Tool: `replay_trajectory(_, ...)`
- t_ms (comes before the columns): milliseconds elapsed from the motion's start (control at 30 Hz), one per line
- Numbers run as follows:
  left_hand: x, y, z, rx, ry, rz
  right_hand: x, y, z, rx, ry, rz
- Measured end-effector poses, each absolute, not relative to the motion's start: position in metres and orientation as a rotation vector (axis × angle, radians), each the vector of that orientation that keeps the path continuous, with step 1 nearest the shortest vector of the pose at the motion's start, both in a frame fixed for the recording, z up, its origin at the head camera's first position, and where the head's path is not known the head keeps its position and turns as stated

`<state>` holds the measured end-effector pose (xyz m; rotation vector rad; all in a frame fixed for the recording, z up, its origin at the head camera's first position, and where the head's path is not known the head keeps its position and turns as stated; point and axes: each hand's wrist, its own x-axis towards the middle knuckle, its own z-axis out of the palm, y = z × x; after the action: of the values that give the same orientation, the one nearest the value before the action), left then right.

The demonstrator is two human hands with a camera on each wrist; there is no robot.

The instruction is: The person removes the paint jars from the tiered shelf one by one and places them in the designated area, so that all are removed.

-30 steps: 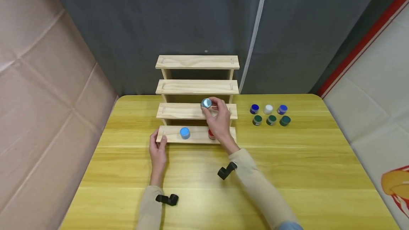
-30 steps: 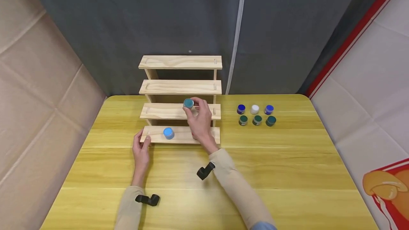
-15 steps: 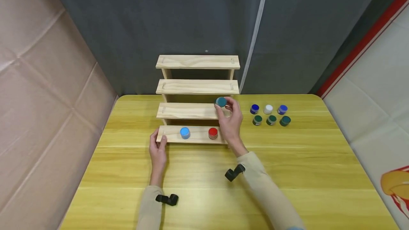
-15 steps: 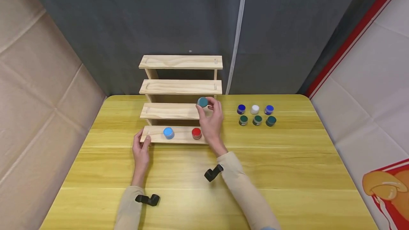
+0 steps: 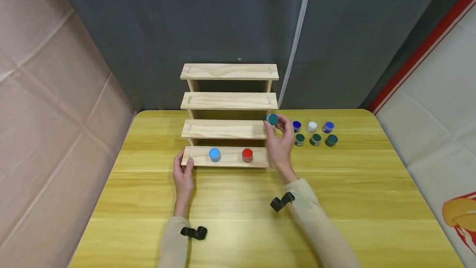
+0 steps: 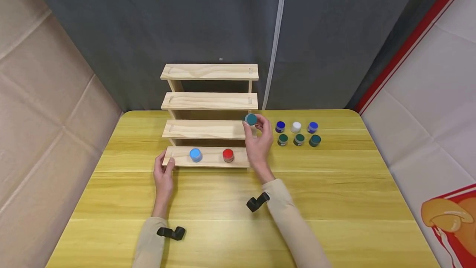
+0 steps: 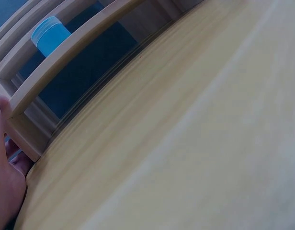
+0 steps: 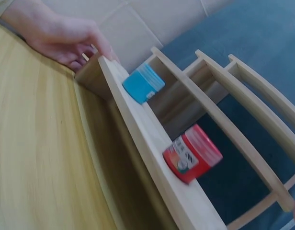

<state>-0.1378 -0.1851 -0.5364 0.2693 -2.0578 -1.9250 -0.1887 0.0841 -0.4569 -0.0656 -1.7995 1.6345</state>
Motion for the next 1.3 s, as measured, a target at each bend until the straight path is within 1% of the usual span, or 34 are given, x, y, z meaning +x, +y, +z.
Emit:
replay_trajectory(133,-0.138,-0.185,-0.535,0.267,-2.063,-1.925,-0.176,0.088,-0.443,-0.052,-1.825,1.616)
replay_trajectory(467,-0.140,-0.185,-0.537,0.256,-2.052,-1.933,-0.170,0.111,-0.454,-0.093,-1.868,1.555)
replay_trajectory(667,-0.143,-0.185,-0.541,0.261,-2.008,-1.967,-0.177,0.134,-0.483,-0.167,-1.929,1.482)
replay_trajectory(733,-0.146,-0.187,-0.548,0.265,-1.993,-1.978,-0.178,0.142,-0.491,-0.173,-1.942,1.463)
replay_trajectory(967,-0.154,-0.191,-0.575,0.287,-1.987,-1.966,-0.171,0.159,-0.502,-0.256,-2.004,1.459)
replay_trajectory(1300,-0.155,-0.192,-0.576,0.279,-1.993,-1.953,-0.163,0.175,-0.516,-0.322,-1.971,1.488)
